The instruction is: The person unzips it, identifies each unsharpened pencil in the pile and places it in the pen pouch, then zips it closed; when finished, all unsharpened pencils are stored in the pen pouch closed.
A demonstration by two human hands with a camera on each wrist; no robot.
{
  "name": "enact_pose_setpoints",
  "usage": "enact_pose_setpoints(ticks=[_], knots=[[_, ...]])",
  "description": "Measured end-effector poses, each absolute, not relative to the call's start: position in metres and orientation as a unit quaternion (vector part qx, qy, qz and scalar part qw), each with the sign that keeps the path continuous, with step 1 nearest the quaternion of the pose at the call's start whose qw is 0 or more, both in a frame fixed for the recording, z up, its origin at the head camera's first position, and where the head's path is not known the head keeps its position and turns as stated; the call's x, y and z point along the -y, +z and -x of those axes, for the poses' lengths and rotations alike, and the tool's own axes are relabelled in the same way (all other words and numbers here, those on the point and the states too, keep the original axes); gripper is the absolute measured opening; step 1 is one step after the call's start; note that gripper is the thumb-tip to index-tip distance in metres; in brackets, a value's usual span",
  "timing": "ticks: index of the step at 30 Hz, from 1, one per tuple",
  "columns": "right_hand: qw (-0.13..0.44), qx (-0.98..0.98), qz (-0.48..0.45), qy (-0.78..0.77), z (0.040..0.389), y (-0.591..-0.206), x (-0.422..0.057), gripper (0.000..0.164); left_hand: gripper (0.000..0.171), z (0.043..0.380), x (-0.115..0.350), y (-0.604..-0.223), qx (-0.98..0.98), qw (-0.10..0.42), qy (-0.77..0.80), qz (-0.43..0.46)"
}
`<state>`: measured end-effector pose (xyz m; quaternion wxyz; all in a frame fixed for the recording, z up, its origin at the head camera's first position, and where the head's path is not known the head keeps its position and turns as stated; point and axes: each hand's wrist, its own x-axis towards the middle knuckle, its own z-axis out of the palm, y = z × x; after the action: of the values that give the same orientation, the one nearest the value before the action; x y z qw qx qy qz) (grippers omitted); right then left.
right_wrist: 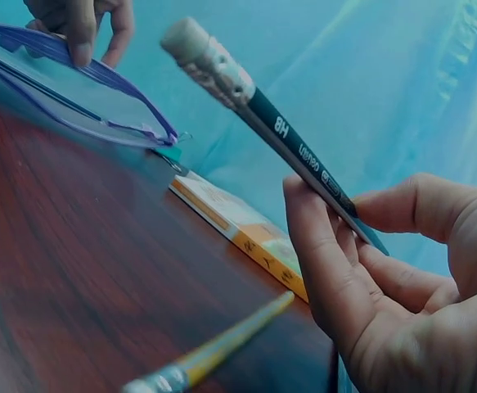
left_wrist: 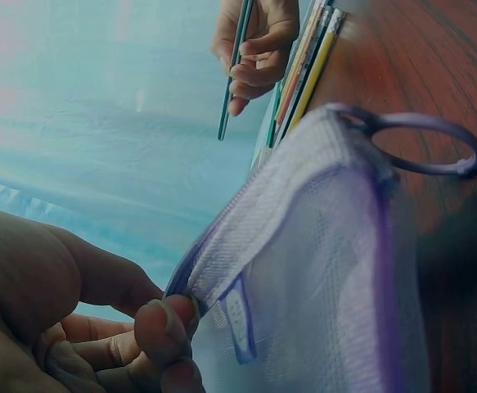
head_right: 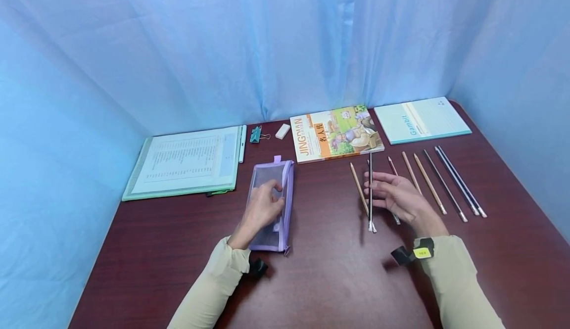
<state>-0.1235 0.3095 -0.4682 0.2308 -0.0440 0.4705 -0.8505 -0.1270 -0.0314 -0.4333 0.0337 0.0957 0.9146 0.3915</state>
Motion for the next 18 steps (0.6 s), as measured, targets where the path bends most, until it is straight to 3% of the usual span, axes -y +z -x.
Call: enact_pose_setpoints(ticks=[12, 18], knots=[[0.264, -0.575, 0.022, -0.774, 0.129, -0.46, -0.235, 0.027, 0.014, 0.127, 0.033, -0.433, -0.912, 0.034, 0.397, -0.093], [0.303, -0.587, 0.014, -0.75, 0.136, -0.467, -0.186, 0.049, 0.014, 0.129, 0.033, -0.433, -0.916, 0.028, 0.389, -0.091]])
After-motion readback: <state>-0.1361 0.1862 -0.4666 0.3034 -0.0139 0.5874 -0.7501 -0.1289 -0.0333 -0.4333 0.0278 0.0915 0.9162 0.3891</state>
